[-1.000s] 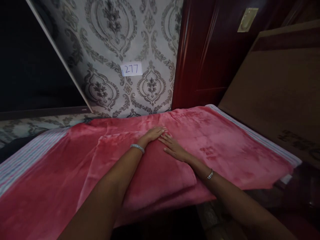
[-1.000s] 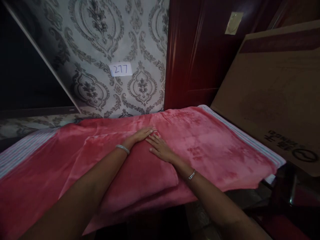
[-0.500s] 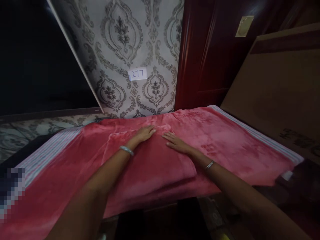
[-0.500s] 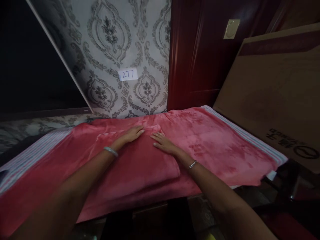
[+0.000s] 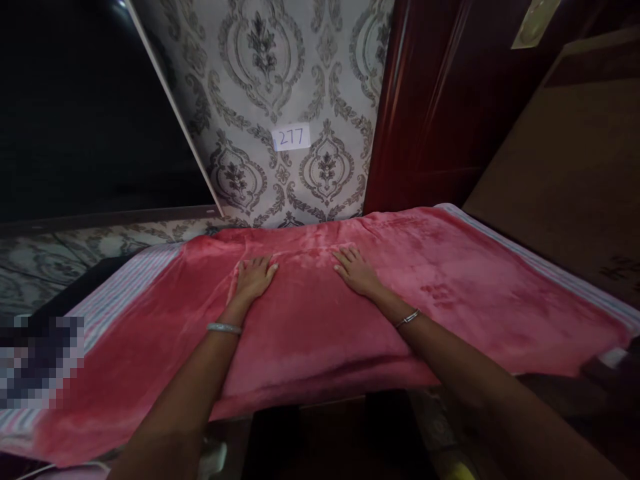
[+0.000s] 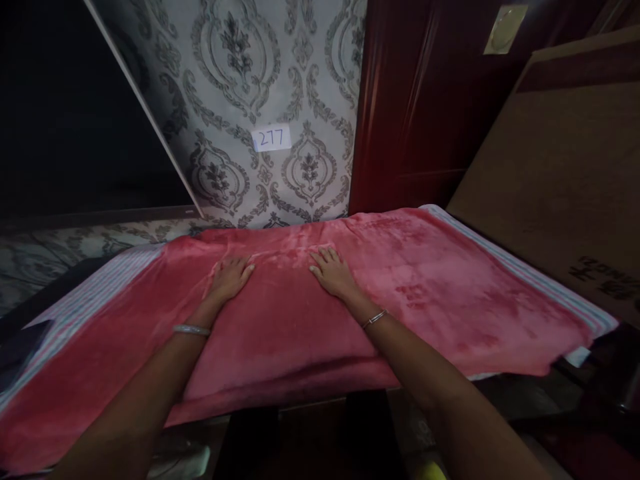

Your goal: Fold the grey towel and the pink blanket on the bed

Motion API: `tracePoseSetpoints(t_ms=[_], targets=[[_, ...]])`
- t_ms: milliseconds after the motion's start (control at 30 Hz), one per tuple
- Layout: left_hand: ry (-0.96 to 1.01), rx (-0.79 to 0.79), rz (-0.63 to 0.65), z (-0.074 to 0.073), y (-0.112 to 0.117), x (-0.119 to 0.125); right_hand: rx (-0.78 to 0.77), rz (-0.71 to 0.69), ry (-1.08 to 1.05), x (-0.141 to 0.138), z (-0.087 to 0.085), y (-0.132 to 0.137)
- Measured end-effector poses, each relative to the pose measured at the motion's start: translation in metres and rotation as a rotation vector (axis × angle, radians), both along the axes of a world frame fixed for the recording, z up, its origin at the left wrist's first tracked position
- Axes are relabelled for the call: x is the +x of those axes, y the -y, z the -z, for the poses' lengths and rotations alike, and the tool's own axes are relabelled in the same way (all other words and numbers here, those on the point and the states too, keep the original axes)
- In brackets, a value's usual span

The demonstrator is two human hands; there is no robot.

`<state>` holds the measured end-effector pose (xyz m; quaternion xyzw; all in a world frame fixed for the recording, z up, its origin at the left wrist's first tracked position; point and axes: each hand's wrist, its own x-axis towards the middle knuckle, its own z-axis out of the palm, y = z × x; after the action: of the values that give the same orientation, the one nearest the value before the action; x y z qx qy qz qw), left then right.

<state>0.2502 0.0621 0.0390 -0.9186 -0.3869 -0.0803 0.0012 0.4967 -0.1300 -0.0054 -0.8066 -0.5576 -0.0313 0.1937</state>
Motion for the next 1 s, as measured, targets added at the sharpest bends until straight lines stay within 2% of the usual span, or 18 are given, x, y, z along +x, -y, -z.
tracePoseSetpoints(t_ms=[133,200,367,533,633,833,1000], targets=[[0.018,-0.064,0.004,0.005,-0.002,-0.002,0.020,-0.006,-0.001,0.006,0.010,0.001],[0.049,-0.041,0.005,0.005,-0.002,-0.005,0.028,0.000,0.003,0.007,0.011,-0.001],[0.133,0.079,-0.188,0.005,-0.001,-0.011,0.041,0.031,0.005,0.007,0.012,-0.002],[0.093,-0.018,-0.222,0.008,-0.008,-0.011,0.048,0.024,-0.039,0.007,0.012,-0.002],[0.184,-0.102,-0.259,0.007,-0.018,-0.012,0.039,0.028,-0.152,0.012,0.003,-0.009],[0.290,-0.176,-0.328,0.004,-0.040,-0.024,0.026,0.195,-0.300,0.030,-0.018,-0.029],[0.274,-0.181,-0.425,0.003,-0.036,-0.031,0.030,0.365,-0.376,0.032,-0.017,-0.036]])
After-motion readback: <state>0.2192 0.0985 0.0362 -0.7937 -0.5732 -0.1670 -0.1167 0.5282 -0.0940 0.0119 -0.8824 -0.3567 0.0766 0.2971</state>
